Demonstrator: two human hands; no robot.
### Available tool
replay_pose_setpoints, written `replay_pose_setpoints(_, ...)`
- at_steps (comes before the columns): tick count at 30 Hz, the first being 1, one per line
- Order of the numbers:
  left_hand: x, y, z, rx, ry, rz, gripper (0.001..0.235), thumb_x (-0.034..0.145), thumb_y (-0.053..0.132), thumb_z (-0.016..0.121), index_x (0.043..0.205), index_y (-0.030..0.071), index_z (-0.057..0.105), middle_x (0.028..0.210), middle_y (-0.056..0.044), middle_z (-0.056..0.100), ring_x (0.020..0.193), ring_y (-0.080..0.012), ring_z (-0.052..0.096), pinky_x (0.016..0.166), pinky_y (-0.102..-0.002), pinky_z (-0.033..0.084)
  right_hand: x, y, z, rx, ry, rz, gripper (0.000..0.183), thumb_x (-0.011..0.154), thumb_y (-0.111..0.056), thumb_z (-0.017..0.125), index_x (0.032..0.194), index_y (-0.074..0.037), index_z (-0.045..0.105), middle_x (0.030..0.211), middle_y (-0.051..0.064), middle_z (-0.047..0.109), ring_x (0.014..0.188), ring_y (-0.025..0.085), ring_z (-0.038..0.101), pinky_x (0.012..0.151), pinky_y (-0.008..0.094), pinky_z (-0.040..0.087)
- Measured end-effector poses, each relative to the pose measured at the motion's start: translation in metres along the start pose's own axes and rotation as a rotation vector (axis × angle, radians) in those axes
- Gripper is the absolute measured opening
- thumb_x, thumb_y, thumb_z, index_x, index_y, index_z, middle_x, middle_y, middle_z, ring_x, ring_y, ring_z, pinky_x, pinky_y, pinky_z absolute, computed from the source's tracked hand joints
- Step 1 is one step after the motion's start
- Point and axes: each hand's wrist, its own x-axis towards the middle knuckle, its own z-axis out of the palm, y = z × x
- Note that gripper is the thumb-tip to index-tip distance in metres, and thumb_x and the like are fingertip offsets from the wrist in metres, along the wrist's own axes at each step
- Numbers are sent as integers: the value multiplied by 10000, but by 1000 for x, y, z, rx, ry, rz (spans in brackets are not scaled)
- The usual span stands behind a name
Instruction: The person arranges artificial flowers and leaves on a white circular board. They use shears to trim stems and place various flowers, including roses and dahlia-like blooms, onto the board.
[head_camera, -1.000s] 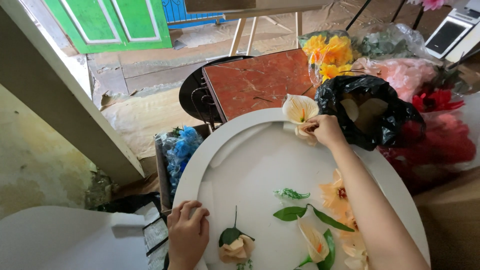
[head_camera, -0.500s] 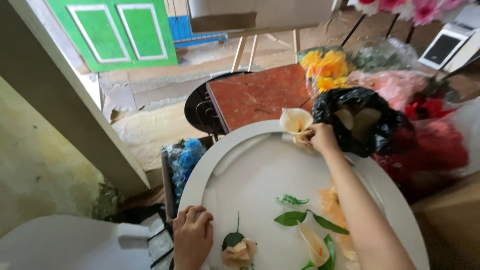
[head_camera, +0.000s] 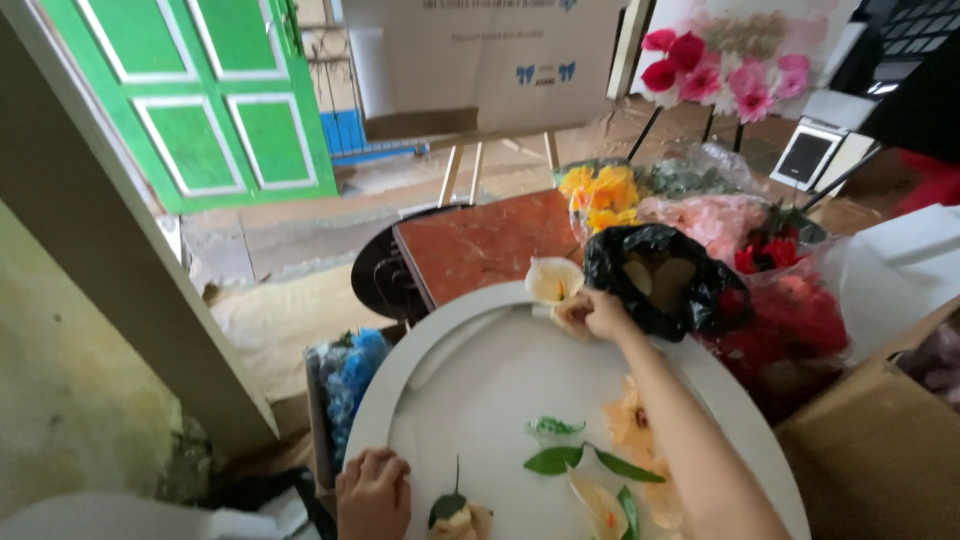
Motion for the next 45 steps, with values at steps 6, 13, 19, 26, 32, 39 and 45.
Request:
replay_pose_setpoints(6,1,16,-32,-60,-48,28,95,851,207,647,885,223,735,1156,27,684,1205,-254,549,976,-466,441,-41,-54,-60,692,-34,277,885,869,58,584,1648,-224,273,1192,148,652,1035,206,602,858,371,496)
replay_pose_setpoints(13,-2,12,-26,-54,-44,39,106,854,213,634,898,232,729,1177,13,674,1230,-269,541,965,-493,438,-30,-95,-69,545,-189,258,327,1041,-170,536,1304,-145,729,1362,95,691,1216,163,642,1034,287,482)
replay_pose_setpoints(19,0,15,-32,-85,-41,46,105,855,194,638,895,211,733,1163,-4,677,1231,-285,533,977,-490,428,-13,-83,-38,564,-115,368,398,948,-86,598,1329,-82,711,1204,52,729,998,122,658,874,249,502)
replay_pose_setpoints(26,0,13,-31,-85,-38,70,80,853,176,646,897,201,708,1153,-18,664,1221,-294,530,952,-501,433,-3,-67,-24,-53,69,152,322,869,-434,751,983,-142,822,871,120,763,819,210,708,718,363,469)
replay_pose_setpoints(32,-1,13,-30,-92,-15,84,102,849,166,652,922,185,720,1155,-33,670,1214,-304,539,931,-513,447,-11,-65,-19,-4,389,79,329,928,-399,738,951,-77,799,805,233,697,718,217,667,671,402,445)
replay_pose_setpoints(39,-1,13,-33,-91,67,150,91,816,135,653,881,180,699,1110,-38,665,1182,-316,552,906,-510,433,-59,-157,-65,335,322,-126,115,936,-146,714,993,-89,796,993,46,777,947,132,707,892,264,508)
replay_pose_setpoints(45,-2,13,-29,-84,70,127,92,854,168,641,885,195,724,1112,-19,678,1175,-305,561,928,-507,434,-142,-238,-77,159,-449,63,395,871,-403,737,1258,-328,714,1331,-128,701,1140,127,634,940,294,468)
